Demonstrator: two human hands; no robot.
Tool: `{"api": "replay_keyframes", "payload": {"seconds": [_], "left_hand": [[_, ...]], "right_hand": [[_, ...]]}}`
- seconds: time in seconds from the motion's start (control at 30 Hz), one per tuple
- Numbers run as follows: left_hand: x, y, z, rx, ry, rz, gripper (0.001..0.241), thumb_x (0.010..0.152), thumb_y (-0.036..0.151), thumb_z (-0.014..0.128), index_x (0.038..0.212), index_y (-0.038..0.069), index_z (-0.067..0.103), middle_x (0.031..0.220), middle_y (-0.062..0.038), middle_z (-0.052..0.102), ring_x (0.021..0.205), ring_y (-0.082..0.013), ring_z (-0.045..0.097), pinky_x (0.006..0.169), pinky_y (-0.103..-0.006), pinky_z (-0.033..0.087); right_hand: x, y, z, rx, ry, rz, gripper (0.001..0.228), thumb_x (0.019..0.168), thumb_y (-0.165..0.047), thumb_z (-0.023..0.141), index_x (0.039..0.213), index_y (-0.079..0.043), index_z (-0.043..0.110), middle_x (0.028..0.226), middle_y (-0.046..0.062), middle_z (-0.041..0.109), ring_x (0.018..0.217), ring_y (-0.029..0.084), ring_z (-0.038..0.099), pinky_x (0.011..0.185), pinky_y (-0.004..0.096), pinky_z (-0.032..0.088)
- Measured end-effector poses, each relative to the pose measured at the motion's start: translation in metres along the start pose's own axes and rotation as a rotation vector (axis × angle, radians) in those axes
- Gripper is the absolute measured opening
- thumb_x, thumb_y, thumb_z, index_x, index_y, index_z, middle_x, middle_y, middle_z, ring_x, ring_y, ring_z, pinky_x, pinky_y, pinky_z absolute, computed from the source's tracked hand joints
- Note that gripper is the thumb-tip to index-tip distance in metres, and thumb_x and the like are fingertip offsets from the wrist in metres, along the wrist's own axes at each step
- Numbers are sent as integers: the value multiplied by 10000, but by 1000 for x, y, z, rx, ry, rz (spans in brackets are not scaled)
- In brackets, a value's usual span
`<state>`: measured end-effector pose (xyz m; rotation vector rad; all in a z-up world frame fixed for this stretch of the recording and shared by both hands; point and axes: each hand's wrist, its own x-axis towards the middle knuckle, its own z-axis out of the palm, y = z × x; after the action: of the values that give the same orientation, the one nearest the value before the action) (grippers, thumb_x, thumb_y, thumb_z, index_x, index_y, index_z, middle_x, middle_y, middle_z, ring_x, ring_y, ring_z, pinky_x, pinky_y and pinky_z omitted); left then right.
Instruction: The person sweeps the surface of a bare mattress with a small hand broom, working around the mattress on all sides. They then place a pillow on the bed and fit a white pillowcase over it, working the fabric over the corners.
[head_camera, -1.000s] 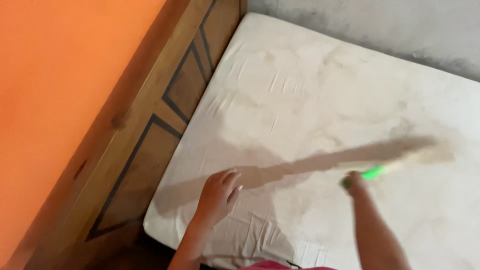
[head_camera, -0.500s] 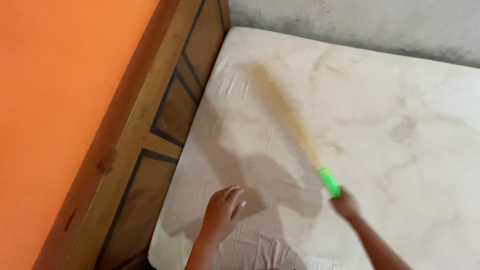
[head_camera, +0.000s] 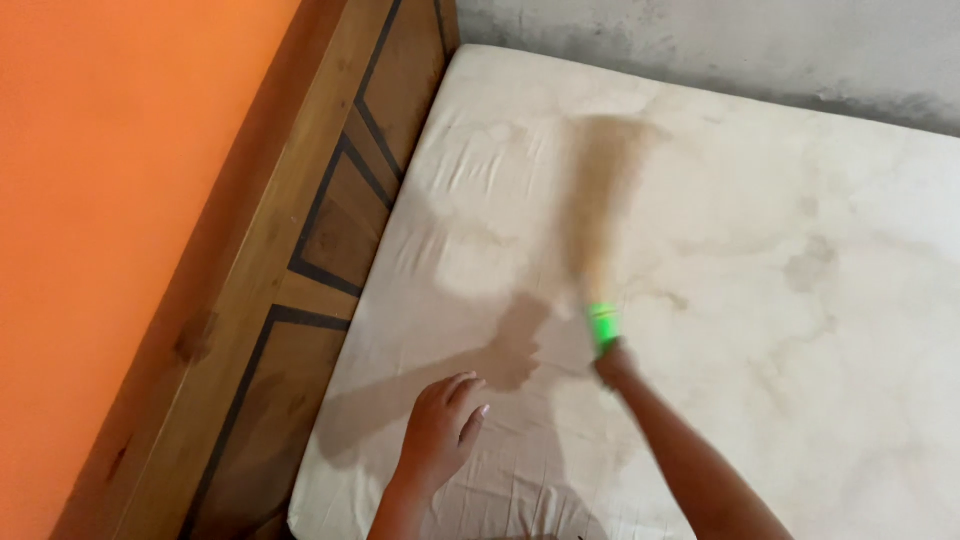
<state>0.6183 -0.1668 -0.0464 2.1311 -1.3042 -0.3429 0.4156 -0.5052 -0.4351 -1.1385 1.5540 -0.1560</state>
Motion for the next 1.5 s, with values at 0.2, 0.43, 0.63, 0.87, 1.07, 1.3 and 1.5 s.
{"api": "replay_keyframes", "payload": {"seconds": [0.2, 0.43, 0.63, 0.87, 1.07, 1.3, 1.5], "left_hand": [[4, 1, -1, -32, 0, 12, 356, 912, 200, 682, 1222, 28, 647, 1280, -161, 672, 1195, -367, 600, 1037, -485, 440], [-4, -19, 1, -35, 11, -4, 358, 930, 218, 676, 1231, 27, 647, 1279, -166, 672, 1199, -369, 604, 1026, -479, 448], [-11, -28, -1, -21, 26, -56, 382, 915, 230, 681, 1234, 21, 649, 1283, -171, 669, 1197, -373, 599, 1028, -471, 446], [-21, -19, -5, -32, 33, -117, 373, 921, 224, 674, 1229, 15, 656, 1295, -169, 669, 1211, -365, 601, 1042, -458, 441], [-29, -22, -5, -5, 43, -157, 381, 912, 223, 684, 1231, 18, 652, 1282, -167, 671, 1186, -373, 603, 1024, -466, 446], [-20, -5, -9, -11, 96, -41, 352, 931, 203, 674, 1230, 20, 647, 1254, -170, 673, 1169, -382, 613, 1008, -487, 454], [-26, 25, -23, -2, 146, 43, 356, 933, 202, 686, 1233, 15, 644, 1263, -175, 668, 1178, -382, 604, 1021, -491, 451]], "right_hand": [[-156, 6, 43, -1082, -575, -493, 620, 824, -96, 593, 1411, 8, 421, 1165, 303, 690, 1114, 460, 667, 935, 514, 557], [-33, 29, -110, -603, 253, -597, 583, 783, -231, 819, 1232, -21, 513, 976, 267, 674, 892, 469, 643, 722, 550, 530], [54, -132, -175, 293, 410, -119, 325, 859, -100, 744, 1017, -10, 475, 729, 93, 577, 545, 219, 578, 445, 390, 506], [131, -172, -39, -49, -107, -8, 326, 778, -5, 701, 1014, -40, 479, 676, 140, 523, 497, 284, 538, 410, 477, 443], [-68, -113, 59, -566, -403, -160, 595, 809, -96, 710, 1270, -38, 336, 950, 199, 566, 816, 345, 574, 685, 474, 475], [-224, 71, -23, -1212, -738, -374, 934, 846, -203, 727, 1577, -47, 167, 1279, 273, 616, 1198, 419, 617, 1013, 474, 516], [-210, 56, -174, -1347, -485, -467, 567, 813, -118, 592, 1359, -274, 580, 1163, 97, 757, 1149, 326, 696, 983, 470, 549]]}}
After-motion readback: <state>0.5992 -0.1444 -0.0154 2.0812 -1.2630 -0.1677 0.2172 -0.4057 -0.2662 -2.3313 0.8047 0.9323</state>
